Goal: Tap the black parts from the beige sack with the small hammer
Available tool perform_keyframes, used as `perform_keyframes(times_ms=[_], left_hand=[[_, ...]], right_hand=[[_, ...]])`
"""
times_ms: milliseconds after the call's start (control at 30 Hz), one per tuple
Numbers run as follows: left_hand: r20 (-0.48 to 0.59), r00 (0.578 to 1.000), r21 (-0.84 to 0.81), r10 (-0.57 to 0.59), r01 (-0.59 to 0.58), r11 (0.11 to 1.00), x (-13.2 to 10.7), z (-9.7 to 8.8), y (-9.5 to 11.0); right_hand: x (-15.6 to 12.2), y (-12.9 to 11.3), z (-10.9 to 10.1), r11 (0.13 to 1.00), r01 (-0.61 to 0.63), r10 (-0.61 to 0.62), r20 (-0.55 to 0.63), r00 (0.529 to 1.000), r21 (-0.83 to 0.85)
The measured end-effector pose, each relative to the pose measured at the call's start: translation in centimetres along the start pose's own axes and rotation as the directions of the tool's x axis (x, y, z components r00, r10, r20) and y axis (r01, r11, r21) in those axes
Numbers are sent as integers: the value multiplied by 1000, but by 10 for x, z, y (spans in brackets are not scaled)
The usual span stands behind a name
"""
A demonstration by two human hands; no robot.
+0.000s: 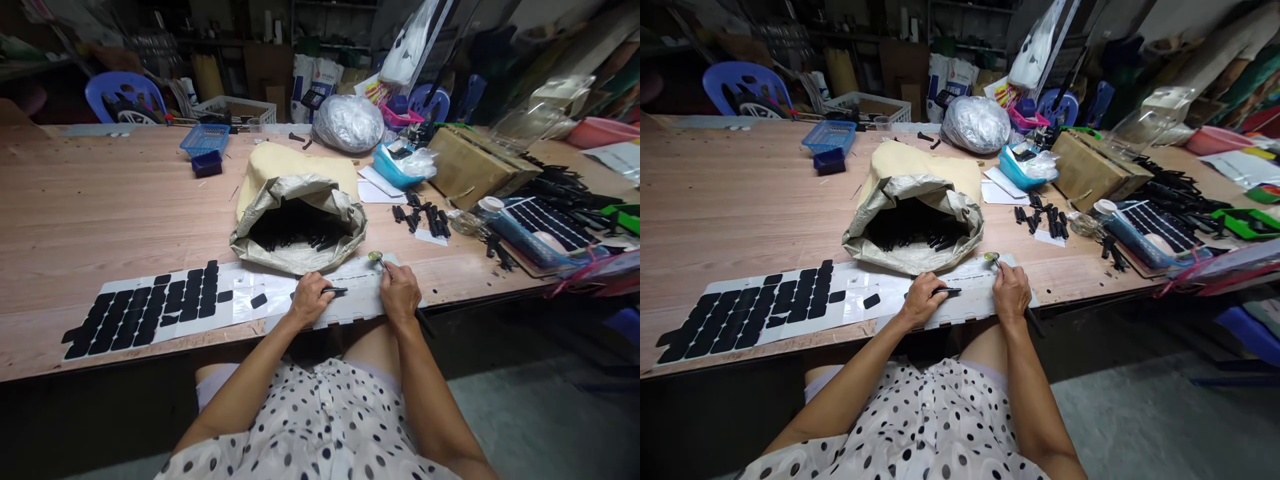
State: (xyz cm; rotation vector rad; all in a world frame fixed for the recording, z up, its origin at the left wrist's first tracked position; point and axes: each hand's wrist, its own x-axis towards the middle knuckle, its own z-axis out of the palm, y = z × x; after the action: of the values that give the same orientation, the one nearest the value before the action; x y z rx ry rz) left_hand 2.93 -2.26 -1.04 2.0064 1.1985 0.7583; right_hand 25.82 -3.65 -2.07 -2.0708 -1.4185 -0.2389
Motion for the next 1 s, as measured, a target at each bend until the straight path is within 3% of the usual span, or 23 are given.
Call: perform_keyframes(times_ms=[167,300,400,467,533,633,700,800,900,1000], left_hand=[[6,1000,3,23,-23,1000,-2,-3,-1],[17,997,-81,77,-75,994,-16,-5,7],[153,967,-196,201,-170,966,-41,-4,15],[276,918,-240,283,-220,946,-60,-2,15],[376,880,-239,290,-210,948,-77,3,8],[462,874,-207,153,-61,976,-95,13,-16],[502,864,-144,-36,124,982,-103,22,-37],[488,780,97,-391,397,913,-109,36,-64],[417,712,289,-565,485,825,-109,46,-78],[369,706,365,-604,487,793,-107,48,-78]], right_hand=[[4,6,18,996,16,-21,-59,998,-83],[1,2,19,994,12,-15,-25,1000,-107],[0,1,15,994,22,-23,-9,1000,-105],[-1,1,13,994,39,-40,-16,999,-99],[-1,1,12,994,48,-50,-18,999,-96],[-1,1,12,994,39,-40,-12,999,-106],[-1,1,13,992,31,-32,-3,999,-123],[0,-1,14,988,22,-19,22,1000,-156],[1,-1,13,984,7,0,39,999,-179],[1,-1,14,984,-10,16,35,999,-175]])
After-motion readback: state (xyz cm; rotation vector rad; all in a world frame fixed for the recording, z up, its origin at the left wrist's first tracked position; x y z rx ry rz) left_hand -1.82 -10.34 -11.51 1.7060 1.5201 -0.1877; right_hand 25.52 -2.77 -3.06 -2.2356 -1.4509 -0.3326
